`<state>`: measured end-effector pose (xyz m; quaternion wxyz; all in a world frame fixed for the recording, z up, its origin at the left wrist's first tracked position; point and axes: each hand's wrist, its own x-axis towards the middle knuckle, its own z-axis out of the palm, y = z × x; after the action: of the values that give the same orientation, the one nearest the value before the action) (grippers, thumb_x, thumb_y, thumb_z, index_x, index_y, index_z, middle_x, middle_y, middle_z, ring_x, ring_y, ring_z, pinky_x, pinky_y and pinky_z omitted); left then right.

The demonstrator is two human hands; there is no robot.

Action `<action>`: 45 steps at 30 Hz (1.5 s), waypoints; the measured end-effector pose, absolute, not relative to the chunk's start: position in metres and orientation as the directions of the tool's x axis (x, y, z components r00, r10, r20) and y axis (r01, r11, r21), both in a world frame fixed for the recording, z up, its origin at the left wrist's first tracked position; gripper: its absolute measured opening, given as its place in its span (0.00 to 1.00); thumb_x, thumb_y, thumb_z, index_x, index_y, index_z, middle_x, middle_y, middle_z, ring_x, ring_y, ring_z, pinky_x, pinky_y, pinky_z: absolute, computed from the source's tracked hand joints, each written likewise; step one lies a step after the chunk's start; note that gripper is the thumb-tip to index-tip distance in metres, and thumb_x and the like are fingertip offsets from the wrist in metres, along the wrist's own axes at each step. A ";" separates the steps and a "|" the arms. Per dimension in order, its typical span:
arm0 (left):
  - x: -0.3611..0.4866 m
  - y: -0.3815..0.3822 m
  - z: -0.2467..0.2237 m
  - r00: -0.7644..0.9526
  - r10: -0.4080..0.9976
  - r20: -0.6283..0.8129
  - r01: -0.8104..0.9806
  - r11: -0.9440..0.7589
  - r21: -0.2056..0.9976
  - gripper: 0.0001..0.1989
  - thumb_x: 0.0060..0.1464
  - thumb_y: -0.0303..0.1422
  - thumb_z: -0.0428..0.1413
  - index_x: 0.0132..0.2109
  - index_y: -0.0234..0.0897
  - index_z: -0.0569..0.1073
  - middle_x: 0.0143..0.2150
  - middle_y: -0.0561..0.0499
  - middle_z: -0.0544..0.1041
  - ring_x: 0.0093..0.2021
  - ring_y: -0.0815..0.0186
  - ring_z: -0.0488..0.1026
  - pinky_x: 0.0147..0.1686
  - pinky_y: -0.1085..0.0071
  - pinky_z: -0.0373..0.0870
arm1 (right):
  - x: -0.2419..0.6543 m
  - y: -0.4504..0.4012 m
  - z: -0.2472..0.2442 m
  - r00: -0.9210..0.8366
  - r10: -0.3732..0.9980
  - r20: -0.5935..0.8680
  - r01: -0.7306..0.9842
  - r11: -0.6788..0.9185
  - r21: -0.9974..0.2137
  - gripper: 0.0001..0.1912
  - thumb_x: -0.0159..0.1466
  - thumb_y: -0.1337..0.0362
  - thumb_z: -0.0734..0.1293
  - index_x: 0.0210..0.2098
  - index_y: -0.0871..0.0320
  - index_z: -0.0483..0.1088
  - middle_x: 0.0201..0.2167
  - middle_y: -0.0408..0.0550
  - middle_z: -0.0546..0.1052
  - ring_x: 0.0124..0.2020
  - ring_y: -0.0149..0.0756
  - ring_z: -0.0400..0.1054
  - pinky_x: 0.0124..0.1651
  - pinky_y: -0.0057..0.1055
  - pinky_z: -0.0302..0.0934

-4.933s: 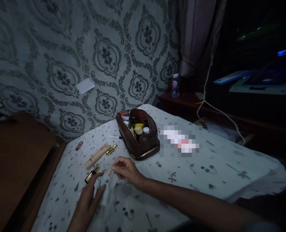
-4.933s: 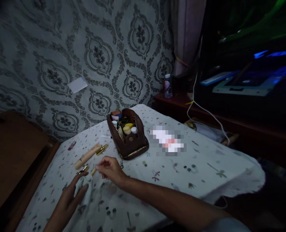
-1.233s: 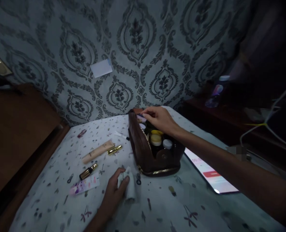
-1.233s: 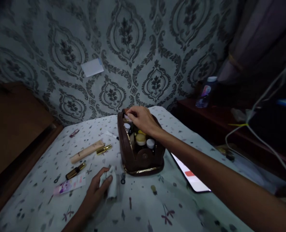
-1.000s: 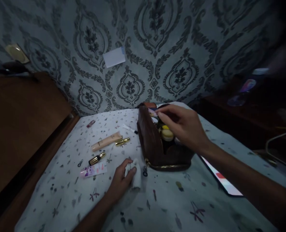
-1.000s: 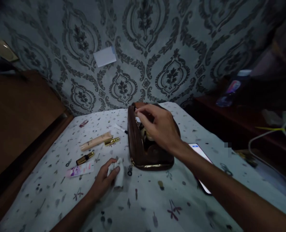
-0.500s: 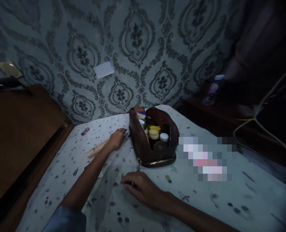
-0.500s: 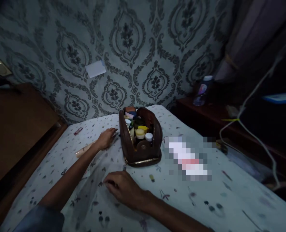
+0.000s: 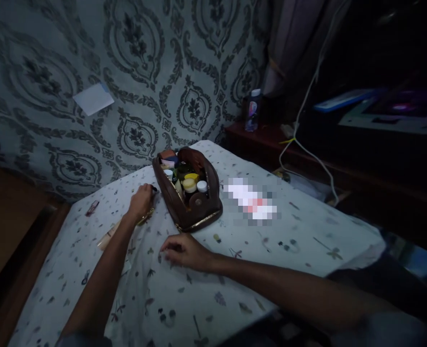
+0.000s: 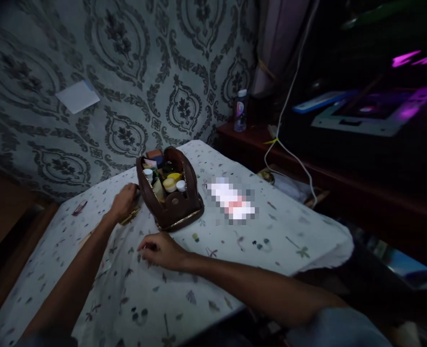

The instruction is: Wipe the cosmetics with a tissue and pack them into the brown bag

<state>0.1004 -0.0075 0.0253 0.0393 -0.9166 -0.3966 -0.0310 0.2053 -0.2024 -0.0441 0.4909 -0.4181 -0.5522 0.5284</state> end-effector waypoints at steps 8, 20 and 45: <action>0.049 -0.078 0.028 0.331 0.869 0.368 0.611 -0.494 0.619 0.19 0.57 0.44 0.53 0.51 0.39 0.70 0.32 0.53 0.72 0.33 0.61 0.71 0.37 0.67 0.69 | 0.209 -0.200 -0.053 -0.032 0.982 0.186 -0.057 0.184 -0.981 0.19 0.62 0.59 0.66 0.51 0.59 0.69 0.43 0.51 0.74 0.40 0.35 0.71 0.31 0.26 0.67; 0.033 -0.149 -0.008 0.299 0.914 0.274 0.344 -0.371 0.862 0.21 0.61 0.51 0.48 0.42 0.37 0.70 0.34 0.50 0.73 0.35 0.63 0.69 0.38 0.68 0.68 | 0.174 -0.189 -0.043 -0.108 0.956 0.274 -0.006 0.275 -0.961 0.15 0.64 0.60 0.63 0.48 0.60 0.68 0.40 0.50 0.76 0.40 0.36 0.70 0.41 0.31 0.67; -0.019 -0.144 -0.029 0.452 0.733 0.508 0.408 -0.676 0.613 0.04 0.63 0.29 0.49 0.45 0.38 0.67 0.43 0.47 0.70 0.46 0.62 0.70 0.48 0.66 0.68 | 0.198 -0.174 -0.062 -0.251 0.937 0.241 0.455 0.334 -0.825 0.11 0.58 0.61 0.71 0.39 0.58 0.76 0.54 0.55 0.67 0.33 0.30 0.73 0.38 0.31 0.72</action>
<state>-0.0190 -0.1444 -0.0293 -0.2066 -0.8266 -0.3452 -0.3936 0.1981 -0.1742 -0.0621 0.3783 -0.4809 -0.7239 0.3187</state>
